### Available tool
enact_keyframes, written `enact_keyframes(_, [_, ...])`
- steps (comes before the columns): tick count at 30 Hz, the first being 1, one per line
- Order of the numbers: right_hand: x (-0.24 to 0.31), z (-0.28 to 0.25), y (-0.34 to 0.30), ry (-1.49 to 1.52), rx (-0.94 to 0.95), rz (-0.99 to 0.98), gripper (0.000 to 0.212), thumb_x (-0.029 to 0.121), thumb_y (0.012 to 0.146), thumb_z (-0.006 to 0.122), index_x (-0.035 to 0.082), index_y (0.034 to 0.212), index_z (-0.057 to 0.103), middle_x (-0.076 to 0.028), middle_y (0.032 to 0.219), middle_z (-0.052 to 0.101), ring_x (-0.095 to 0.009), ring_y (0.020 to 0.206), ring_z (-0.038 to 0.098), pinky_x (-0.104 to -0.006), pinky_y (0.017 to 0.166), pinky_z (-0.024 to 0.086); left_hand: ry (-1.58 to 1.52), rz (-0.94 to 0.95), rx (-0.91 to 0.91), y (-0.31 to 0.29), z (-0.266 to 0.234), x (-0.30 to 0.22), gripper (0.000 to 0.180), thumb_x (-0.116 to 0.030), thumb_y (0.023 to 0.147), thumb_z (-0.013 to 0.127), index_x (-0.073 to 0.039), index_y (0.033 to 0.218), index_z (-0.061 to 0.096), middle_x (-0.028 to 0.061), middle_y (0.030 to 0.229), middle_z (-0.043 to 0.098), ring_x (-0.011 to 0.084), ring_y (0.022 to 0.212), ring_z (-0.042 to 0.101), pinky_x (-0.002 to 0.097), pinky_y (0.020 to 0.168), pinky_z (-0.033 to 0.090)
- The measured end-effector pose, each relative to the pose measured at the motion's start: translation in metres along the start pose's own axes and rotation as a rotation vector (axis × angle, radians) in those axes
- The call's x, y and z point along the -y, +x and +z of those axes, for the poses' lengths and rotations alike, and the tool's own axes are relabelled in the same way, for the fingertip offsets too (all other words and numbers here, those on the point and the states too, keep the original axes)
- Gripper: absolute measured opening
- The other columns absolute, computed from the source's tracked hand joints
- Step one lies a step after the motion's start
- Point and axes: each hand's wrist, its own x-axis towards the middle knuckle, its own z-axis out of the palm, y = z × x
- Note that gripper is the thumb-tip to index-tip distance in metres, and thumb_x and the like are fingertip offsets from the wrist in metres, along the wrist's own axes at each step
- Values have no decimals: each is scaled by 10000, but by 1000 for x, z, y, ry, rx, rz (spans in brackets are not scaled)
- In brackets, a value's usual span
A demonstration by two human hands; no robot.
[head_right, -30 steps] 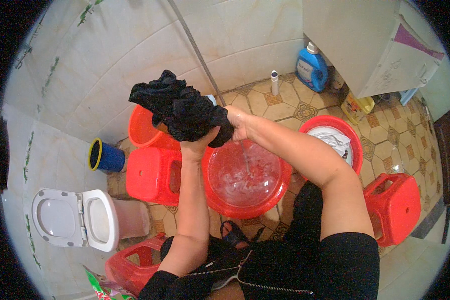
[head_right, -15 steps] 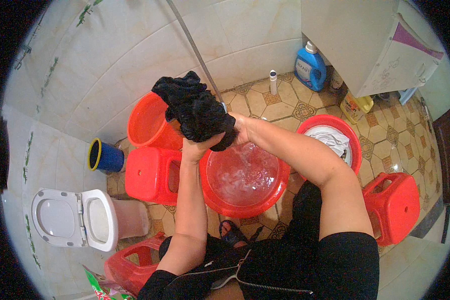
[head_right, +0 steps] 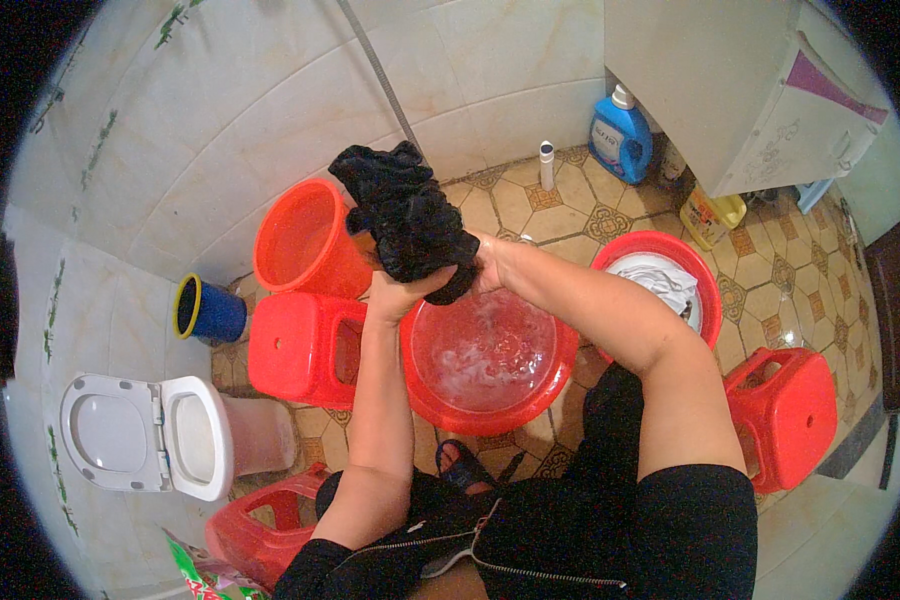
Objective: The person scrubs clothes in a red basin of water by hand, rinses them under a stream of water from a hose, wrings the items dry, and places them into a smaller red basin. They handle a checkered cloth, a white t-shirt, and a black garment.
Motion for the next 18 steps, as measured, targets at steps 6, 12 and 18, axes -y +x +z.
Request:
enact_keyframes(6, [-2,11,-11,22,40,-12,384,437,912,593,72,1007,666,-89,973,706,-197,833,700,-367,723,607,-10,-10,-25,1,-2,2,702,-43,611,865,-13,1220,519,79,1157,617,202,1073,601,360,953,493])
enact_keyframes(12, [-7,21,-5,36,-103,-21,460,507,897,562,76,1022,663,-89,973,703,-216,830,702,-387,726,608,-38,97,-86,8,-7,15,680,-39,621,857,-13,1211,520,71,1141,620,204,1065,602,357,956,486])
enact_keyframes(18, [-19,0,26,-20,-137,-75,530,528,929,480,90,1204,598,-98,1160,659,-232,975,672,-431,853,562,-37,135,-131,11,-9,5,645,-65,633,853,-1,1195,543,87,1138,634,214,1046,619,366,941,490])
